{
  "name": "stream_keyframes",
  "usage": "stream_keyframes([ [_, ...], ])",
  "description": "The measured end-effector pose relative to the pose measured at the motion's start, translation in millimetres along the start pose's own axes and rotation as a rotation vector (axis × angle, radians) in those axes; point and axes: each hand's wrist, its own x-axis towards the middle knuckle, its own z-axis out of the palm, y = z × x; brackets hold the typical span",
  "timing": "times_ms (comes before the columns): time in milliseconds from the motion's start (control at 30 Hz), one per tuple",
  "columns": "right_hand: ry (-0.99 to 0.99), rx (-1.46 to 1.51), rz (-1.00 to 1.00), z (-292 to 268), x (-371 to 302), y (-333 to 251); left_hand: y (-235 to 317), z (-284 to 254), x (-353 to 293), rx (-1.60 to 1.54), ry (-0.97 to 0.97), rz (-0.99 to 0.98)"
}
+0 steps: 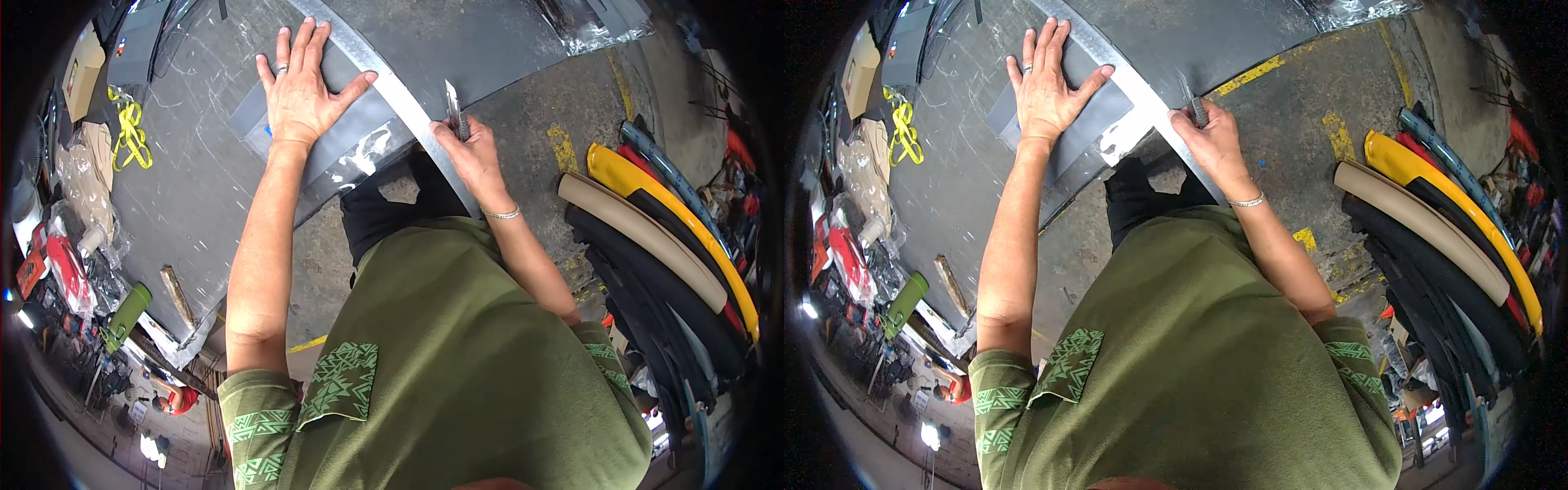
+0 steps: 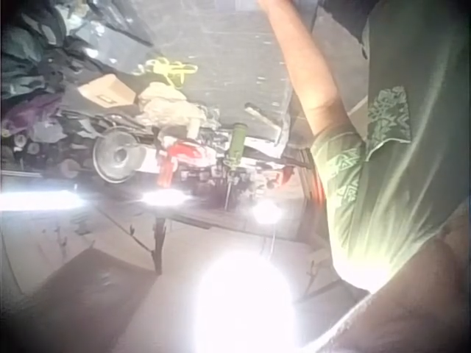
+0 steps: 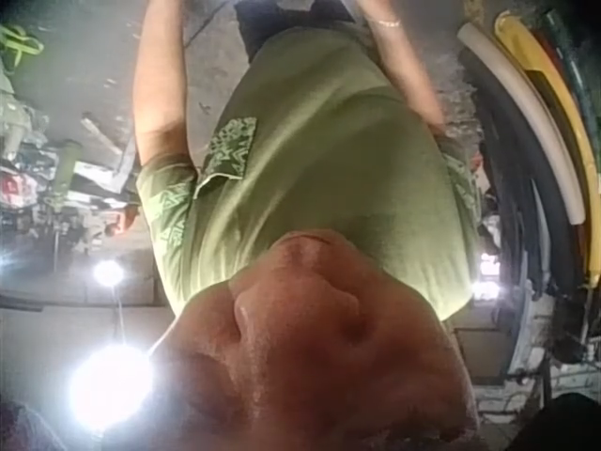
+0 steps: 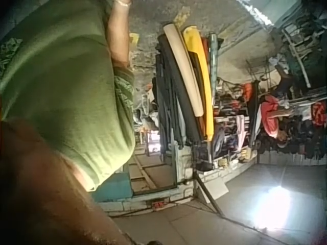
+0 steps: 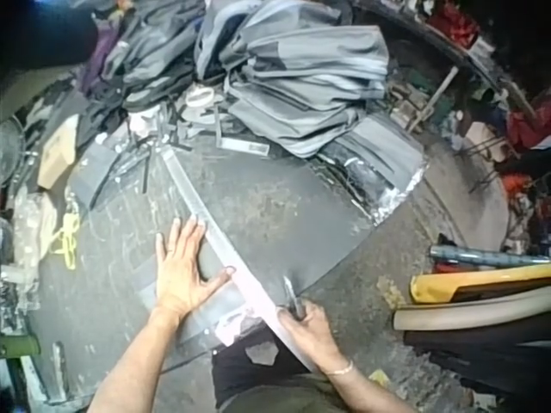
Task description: Cutting pieces of grey fabric using a metal ruler and a utility knife on a workbench.
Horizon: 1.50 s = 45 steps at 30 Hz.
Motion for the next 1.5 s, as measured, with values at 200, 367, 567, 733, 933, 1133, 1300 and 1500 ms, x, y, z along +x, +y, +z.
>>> stream_keyframes([
  [200,-0.001,-0.001,0.003,-1,-1,-2,1,0,0,-0.009,-0.016,0.001],
  [367,-0.022,-0.026,0.051,0,-3,-12,-3,1,1,-0.012,-0.020,0.012],
  [567,-0.015,-0.074,0.018,-2,4,1,4,-22,13,0.195,-0.175,0.066],
  [733,-0.020,-0.149,0.015,-7,4,-1,26,-58,27,-0.275,-0.389,0.128],
  [933,0.057,-0.599,-0.116,-20,-16,-59,59,-66,50,0.230,-0.744,-0.123],
  [1133,-0.189,-0.683,-0.623,7,-2,-89,-24,36,21,-0.561,0.372,0.288],
  [1300,-0.201,-0.757,-0.649,40,24,-103,55,-59,53,0.239,-0.765,-0.136],
  [1500,-0.120,-0.822,-0.633,55,46,-97,55,-59,53,0.231,-0.756,-0.134],
])
